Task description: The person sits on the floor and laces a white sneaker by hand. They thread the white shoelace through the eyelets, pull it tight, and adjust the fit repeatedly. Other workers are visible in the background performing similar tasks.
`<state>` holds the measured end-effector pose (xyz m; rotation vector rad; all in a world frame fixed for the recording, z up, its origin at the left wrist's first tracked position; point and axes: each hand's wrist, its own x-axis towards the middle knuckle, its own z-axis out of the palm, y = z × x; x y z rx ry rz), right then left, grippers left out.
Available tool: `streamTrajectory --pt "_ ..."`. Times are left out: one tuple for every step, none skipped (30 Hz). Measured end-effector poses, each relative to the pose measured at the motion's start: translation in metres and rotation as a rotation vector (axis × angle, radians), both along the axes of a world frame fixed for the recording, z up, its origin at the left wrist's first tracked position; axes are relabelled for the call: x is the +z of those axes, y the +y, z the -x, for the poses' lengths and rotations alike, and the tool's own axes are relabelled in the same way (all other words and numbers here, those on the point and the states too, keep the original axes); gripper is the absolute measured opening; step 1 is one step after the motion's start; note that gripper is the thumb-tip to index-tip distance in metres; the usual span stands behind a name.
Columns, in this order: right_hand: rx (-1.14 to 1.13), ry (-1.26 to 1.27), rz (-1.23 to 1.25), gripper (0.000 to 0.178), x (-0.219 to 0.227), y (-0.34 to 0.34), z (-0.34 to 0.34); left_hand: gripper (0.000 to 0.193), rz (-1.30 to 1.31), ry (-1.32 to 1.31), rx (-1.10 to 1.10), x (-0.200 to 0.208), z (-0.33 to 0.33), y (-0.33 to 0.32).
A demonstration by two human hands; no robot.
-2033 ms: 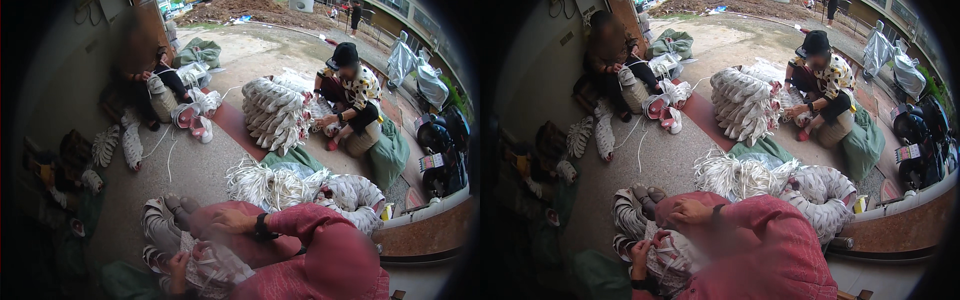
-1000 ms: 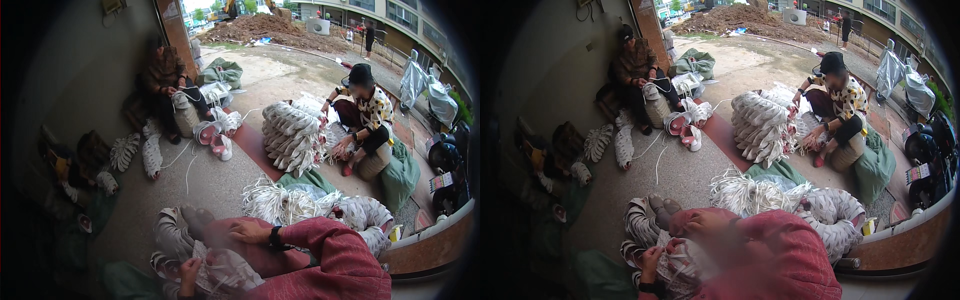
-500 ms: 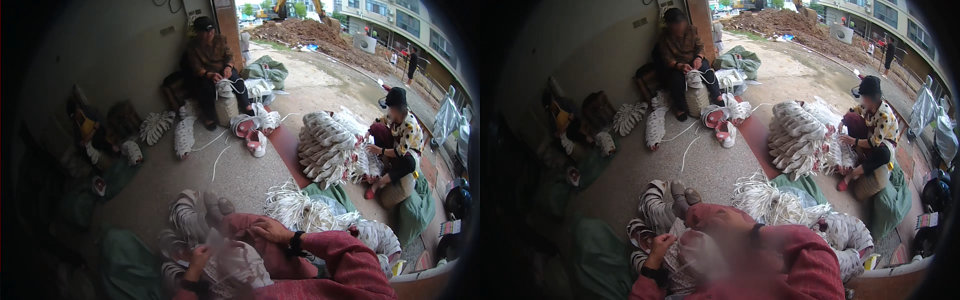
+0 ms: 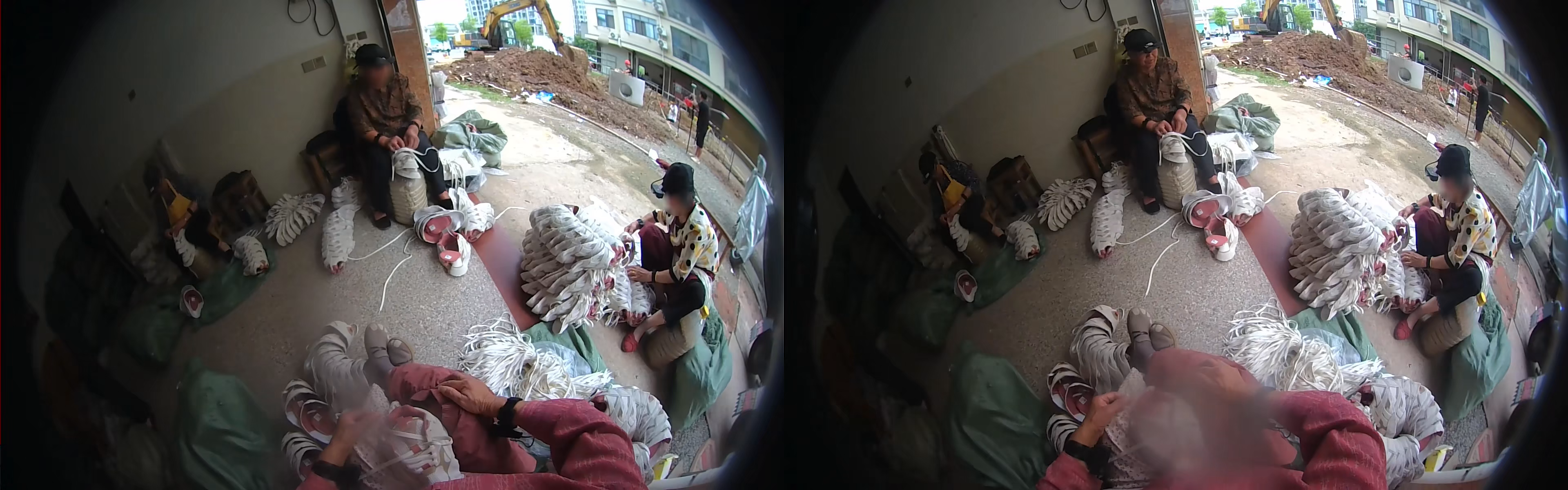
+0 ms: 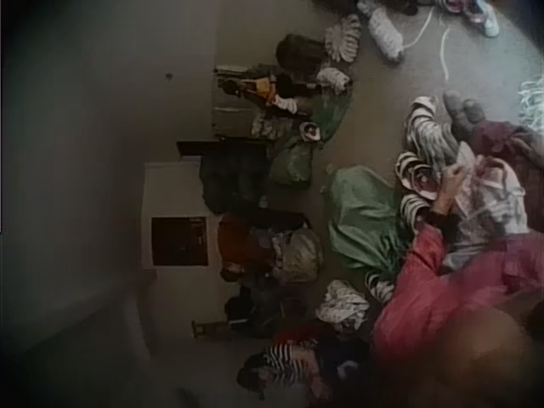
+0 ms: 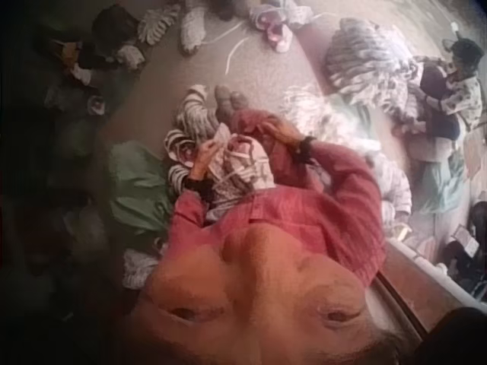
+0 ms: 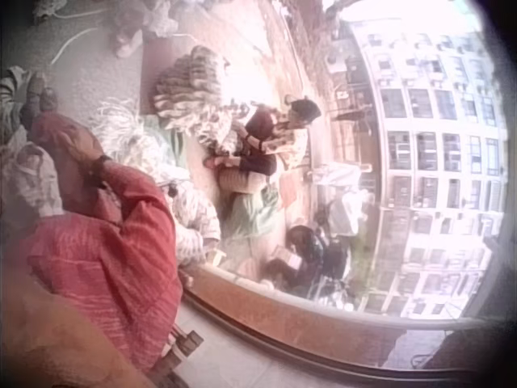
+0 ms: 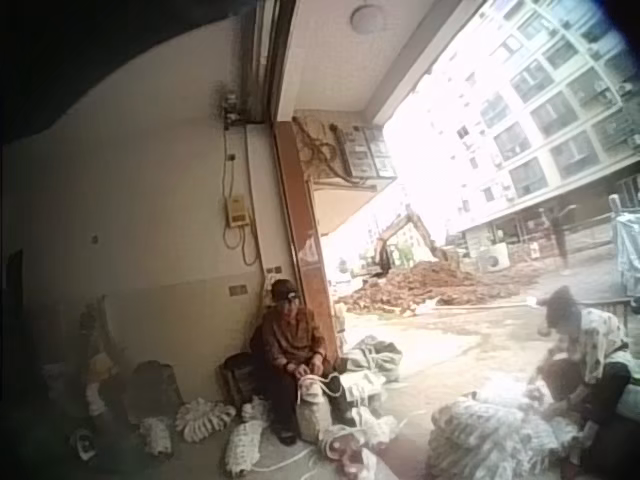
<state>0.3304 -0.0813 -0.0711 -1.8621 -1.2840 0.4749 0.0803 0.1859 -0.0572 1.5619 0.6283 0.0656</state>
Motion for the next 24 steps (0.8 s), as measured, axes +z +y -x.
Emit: streamTrajectory --pt "0.013 0.019 0.023 0.040 0.016 0.002 0.004 0.018 0.027 0.027 0.022 0.004 0.003 -0.002" --pt "0.016 0.031 0.046 0.041 0.027 0.002 0.005 0.020 0.054 0.048 0.034 0.008 0.002 -0.003" --pt "0.039 0.010 0.055 0.040 0.027 0.001 0.003 0.020 0.066 0.038 0.029 0.012 0.002 -0.006" --pt "0.036 0.011 0.061 0.041 0.026 -0.002 0.002 0.020 0.077 0.027 0.019 0.017 0.000 -0.008" --pt "0.020 0.030 0.056 0.041 0.022 -0.003 0.002 0.019 0.087 0.017 0.009 0.019 -0.003 -0.009" --pt "0.007 0.046 0.048 0.041 0.018 -0.003 0.001 0.019 0.072 0.018 0.005 0.017 -0.005 -0.007" --pt "0.000 0.083 0.041 0.041 0.019 0.000 0.001 0.019 0.052 0.019 0.011 0.013 -0.001 -0.003" --pt "0.004 0.097 0.023 0.041 0.027 0.001 0.004 0.020 0.039 0.024 0.015 0.012 -0.002 -0.004" --pt "0.009 0.159 -0.023 0.041 0.037 0.000 0.006 0.016 0.046 0.003 0.049 0.011 -0.002 -0.006" --pt "0.021 0.276 -0.111 0.041 0.060 -0.002 0.015 0.016 0.052 0.008 0.063 0.012 -0.001 -0.008" --pt "0.026 0.396 -0.204 0.040 0.091 -0.008 0.023 0.016 0.060 0.012 0.067 0.014 -0.003 -0.009" --pt "0.035 0.463 -0.239 0.040 0.126 -0.009 0.031 0.016 0.065 0.014 0.081 0.016 -0.003 -0.010" --pt "0.048 0.392 -0.135 0.041 0.159 -0.011 0.030 0.017 0.073 -0.004 0.083 0.018 -0.003 -0.011" --pt "0.060 0.324 -0.090 0.040 0.160 -0.011 0.028 0.017 0.066 0.007 0.076 0.016 -0.004 -0.010" --pt "0.074 0.254 -0.050 0.039 0.162 -0.010 0.026 0.017 0.058 0.019 0.067 0.014 -0.005 -0.006" --pt "0.072 0.183 -0.055 0.037 0.138 -0.012 0.020 0.017 0.058 0.032 0.040 0.010 -0.010 -0.003" --pt "0.068 0.113 -0.054 0.034 0.114 -0.015 0.013 0.017 0.023 0.034 0.004 0.011 -0.016 -0.003" --pt "0.069 0.073 -0.060 0.033 0.093 -0.013 0.007 0.016 0.026 -0.010 0.023 -0.003 -0.015 0.000" --pt "0.076 0.055 -0.065 0.032 0.077 -0.006 0.004 0.017 -0.065 0.023 0.006 0.003 -0.013 -0.002" --pt "0.077 0.047 -0.054 0.031 0.066 -0.001 0.005 0.016 -0.030 0.043 0.044 0.004 -0.012 -0.007" --pt "0.075 0.051 -0.043 0.030 0.059 0.001 0.005 0.016 -0.005 0.044 0.057 0.006 -0.010 -0.008" --pt "0.078 0.049 -0.045 0.029 0.059 0.002 0.005 0.015 -0.010 0.043 0.056 -0.006 0.002 0.005" --pt "0.062 0.054 -0.035 0.028 0.067 -0.004 0.006 0.015 -0.024 0.030 0.048 -0.015 0.005 0.012" --pt "0.078 0.027 -0.039 0.029 0.081 -0.009 0.006 0.016 -0.055 0.050 -0.002 -0.014 0.004 0.008"
